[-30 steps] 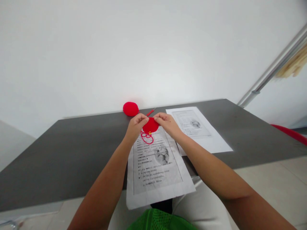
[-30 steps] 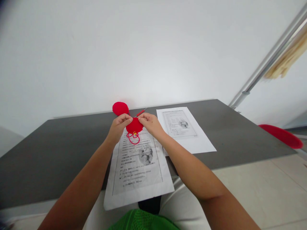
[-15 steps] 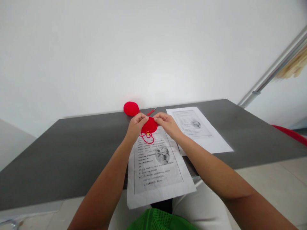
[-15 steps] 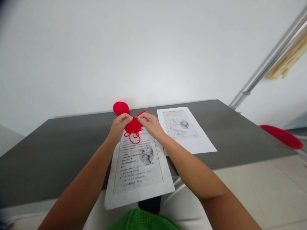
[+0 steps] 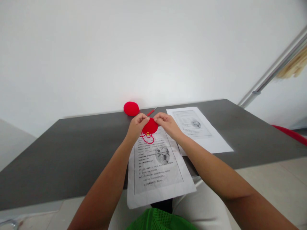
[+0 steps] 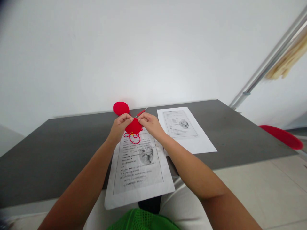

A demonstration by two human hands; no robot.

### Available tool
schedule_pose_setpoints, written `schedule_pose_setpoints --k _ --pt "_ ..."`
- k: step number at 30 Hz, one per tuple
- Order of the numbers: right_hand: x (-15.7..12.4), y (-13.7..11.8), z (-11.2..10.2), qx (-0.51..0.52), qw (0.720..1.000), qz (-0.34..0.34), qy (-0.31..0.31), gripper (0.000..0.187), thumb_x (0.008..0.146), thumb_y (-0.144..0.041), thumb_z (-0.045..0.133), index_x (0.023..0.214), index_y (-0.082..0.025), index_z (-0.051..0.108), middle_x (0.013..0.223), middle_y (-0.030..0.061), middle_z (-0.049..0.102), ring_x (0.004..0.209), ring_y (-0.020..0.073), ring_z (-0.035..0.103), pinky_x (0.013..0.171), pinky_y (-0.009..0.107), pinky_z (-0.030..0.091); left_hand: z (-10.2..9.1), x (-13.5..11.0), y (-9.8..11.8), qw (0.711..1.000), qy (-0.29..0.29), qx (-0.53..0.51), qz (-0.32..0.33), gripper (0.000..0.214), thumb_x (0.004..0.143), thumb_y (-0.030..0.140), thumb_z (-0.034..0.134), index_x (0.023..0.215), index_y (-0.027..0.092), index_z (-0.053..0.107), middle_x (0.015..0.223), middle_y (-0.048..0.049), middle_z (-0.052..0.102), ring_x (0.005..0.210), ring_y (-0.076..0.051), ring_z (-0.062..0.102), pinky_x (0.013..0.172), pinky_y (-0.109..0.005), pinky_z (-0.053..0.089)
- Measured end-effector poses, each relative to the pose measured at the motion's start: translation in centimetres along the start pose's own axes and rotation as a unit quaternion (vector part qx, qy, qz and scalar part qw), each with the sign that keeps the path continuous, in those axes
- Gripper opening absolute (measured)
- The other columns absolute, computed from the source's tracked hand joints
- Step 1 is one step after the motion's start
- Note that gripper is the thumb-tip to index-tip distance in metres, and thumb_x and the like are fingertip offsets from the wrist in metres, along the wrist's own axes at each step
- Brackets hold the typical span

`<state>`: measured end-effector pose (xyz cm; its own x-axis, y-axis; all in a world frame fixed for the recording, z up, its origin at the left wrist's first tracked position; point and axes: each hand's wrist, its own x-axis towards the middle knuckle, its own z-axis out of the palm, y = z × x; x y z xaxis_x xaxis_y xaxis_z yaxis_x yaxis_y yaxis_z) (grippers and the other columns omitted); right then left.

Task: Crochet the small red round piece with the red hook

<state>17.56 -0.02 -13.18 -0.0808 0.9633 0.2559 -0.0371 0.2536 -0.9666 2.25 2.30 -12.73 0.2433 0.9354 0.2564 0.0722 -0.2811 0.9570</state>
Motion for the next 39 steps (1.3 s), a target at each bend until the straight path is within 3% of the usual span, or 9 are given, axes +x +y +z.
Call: schedule_pose_setpoints --k 6,17,27,39 --pt "0.10 0.18 -0.04 0.005 1.000 0.011 -0.002 0.011 0.072 -0.028 0.055 0.071 -0.017 0.056 0.060 -0.0038 0.056 0.056 0.0099 0.051 0.060 0.024 0.041 -0.06 0.05 -0.03 1.000 0.000 0.011 0.009 0.017 0.073 0.032 0.059 0.065 0.018 0.051 0.058 0.0047 0.050 0.053 -0.010 0.044 0.053 -0.023 0.034" --pt "0.02 0.01 -0.09 -0.016 1.000 -0.003 -0.006 0.011 0.072 -0.028 0.054 0.069 -0.018 0.054 0.056 -0.0052 0.050 0.054 0.0097 0.047 0.059 0.024 0.039 0.09 -0.02 0.17 1.000 -0.006 0.027 0.014 0.017 0.073 0.032 0.058 0.064 0.019 0.051 0.057 0.0048 0.049 0.053 -0.010 0.043 0.052 -0.023 0.034" --pt "0.01 -0.13 0.02 -0.006 1.000 0.016 -0.003 0.012 0.071 -0.028 0.055 0.074 -0.017 0.058 0.062 -0.0031 0.057 0.057 0.0104 0.051 0.060 0.025 0.041 0.10 0.01 0.09 0.999 -0.003 0.031 0.011 0.017 0.072 0.032 0.059 0.064 0.019 0.051 0.056 0.0045 0.050 0.053 -0.011 0.045 0.052 -0.024 0.035" --pt "-0.05 -0.10 -0.13 -0.021 1.000 0.004 -0.003 0.011 0.072 -0.028 0.055 0.071 -0.017 0.056 0.057 -0.0046 0.051 0.054 0.0100 0.047 0.058 0.025 0.039 0.12 -0.06 0.01 0.999 -0.014 0.031 0.006 0.017 0.072 0.032 0.059 0.066 0.019 0.052 0.056 0.0047 0.050 0.051 -0.010 0.044 0.051 -0.023 0.034"
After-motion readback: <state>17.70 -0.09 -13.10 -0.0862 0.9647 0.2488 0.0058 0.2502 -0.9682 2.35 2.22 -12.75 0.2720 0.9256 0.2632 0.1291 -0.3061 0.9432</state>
